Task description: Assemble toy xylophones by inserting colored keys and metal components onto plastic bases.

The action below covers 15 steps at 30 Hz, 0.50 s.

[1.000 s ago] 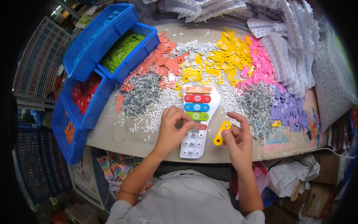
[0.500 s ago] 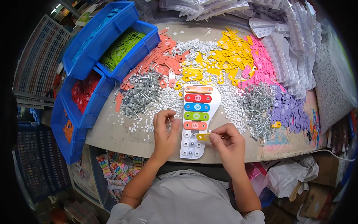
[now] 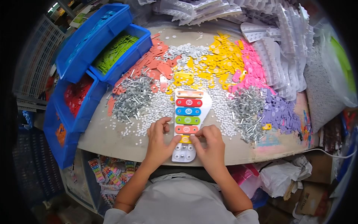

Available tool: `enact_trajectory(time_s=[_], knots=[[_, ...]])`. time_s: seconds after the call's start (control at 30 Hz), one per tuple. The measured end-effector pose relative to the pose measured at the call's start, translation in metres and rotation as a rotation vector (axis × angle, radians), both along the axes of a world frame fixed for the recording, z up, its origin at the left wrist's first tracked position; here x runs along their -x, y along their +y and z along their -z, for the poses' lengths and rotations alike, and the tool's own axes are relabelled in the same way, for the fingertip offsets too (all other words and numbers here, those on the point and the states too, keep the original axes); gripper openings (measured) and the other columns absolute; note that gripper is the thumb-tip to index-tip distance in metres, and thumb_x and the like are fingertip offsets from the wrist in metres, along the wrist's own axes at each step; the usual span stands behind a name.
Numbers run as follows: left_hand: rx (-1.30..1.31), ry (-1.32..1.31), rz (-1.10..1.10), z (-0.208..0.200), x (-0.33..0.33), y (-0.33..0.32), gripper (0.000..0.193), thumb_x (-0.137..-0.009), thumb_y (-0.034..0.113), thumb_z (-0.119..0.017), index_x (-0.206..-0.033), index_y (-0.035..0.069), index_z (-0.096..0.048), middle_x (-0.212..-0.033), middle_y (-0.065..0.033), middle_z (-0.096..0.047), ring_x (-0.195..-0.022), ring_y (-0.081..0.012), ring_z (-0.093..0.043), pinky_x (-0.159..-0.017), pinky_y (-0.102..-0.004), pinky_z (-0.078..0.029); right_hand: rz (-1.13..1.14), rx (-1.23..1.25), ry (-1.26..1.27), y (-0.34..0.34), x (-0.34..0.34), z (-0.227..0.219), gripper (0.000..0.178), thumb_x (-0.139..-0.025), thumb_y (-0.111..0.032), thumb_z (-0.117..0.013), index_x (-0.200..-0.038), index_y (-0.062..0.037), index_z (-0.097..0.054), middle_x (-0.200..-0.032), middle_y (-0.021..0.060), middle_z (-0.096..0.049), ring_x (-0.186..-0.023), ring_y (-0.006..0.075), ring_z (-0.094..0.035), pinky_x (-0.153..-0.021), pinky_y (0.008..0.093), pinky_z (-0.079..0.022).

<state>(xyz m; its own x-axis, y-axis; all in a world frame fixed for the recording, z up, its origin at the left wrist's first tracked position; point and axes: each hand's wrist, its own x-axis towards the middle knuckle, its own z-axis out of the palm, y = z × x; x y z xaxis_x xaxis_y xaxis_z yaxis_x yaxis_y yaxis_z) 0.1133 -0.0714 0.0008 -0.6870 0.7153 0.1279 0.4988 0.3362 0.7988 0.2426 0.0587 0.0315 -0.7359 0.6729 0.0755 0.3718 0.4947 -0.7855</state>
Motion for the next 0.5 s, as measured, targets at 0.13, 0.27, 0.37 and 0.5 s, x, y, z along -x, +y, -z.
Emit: enact_trajectory(time_s=[0.13, 0.27, 0.37, 0.5], knots=[[-0.002, -0.057, 0.012, -0.002, 0.003, -0.001, 0.06, -0.077, 0.018, -0.079, -0.129, 0.007, -0.05, -0.095, -0.0057, -0.05, -0.092, -0.022, -0.048, -0.089, -0.037, -0.035, 0.022, 0.198, -0.056, 0.009, -0.004, 0.012, 0.023, -0.083, -0.011, -0.078, -0.082, -0.0027, -0.057, -0.07, -0.0003, -0.054, -0.063, 0.0061, -0.048, -0.057, 0.0228, -0.04], [-0.022, -0.054, 0.0, 0.003, 0.0, -0.003, 0.06, -0.078, 0.022, -0.079, -0.129, 0.005, -0.05, -0.092, -0.0057, -0.05, -0.091, -0.0242, -0.048, -0.086, -0.0401, -0.034, -0.028, 0.324, -0.239, 0.02, -0.002, -0.008, 0.021, -0.084, -0.011, -0.076, -0.082, -0.0029, -0.057, -0.07, 0.0013, -0.057, -0.061, 0.0083, -0.049, -0.056, 0.0247, -0.041], [-0.046, -0.014, 0.007, 0.001, -0.006, -0.014, 0.067, -0.075, 0.029, -0.083, -0.129, 0.006, -0.05, -0.091, -0.0052, -0.05, -0.09, -0.024, -0.048, -0.087, -0.0401, -0.034, 0.007, -0.19, -0.053, 0.052, -0.002, 0.0, 0.011, -0.087, -0.007, -0.07, -0.086, -0.0008, -0.061, -0.076, 0.0068, -0.061, -0.066, 0.0162, -0.055, -0.061, 0.0294, -0.044], [0.011, -0.009, 0.22, -0.012, -0.013, -0.035, 0.082, -0.069, 0.039, -0.086, -0.134, 0.007, -0.048, -0.096, -0.0058, -0.054, -0.094, -0.025, -0.05, -0.089, -0.0405, -0.034, 0.091, -0.688, -0.118, 0.138, 0.022, -0.016, 0.013, -0.088, -0.013, -0.068, -0.095, -0.0012, -0.068, -0.086, 0.0142, -0.068, -0.077, 0.0308, -0.061, -0.072, 0.0413, -0.047]])
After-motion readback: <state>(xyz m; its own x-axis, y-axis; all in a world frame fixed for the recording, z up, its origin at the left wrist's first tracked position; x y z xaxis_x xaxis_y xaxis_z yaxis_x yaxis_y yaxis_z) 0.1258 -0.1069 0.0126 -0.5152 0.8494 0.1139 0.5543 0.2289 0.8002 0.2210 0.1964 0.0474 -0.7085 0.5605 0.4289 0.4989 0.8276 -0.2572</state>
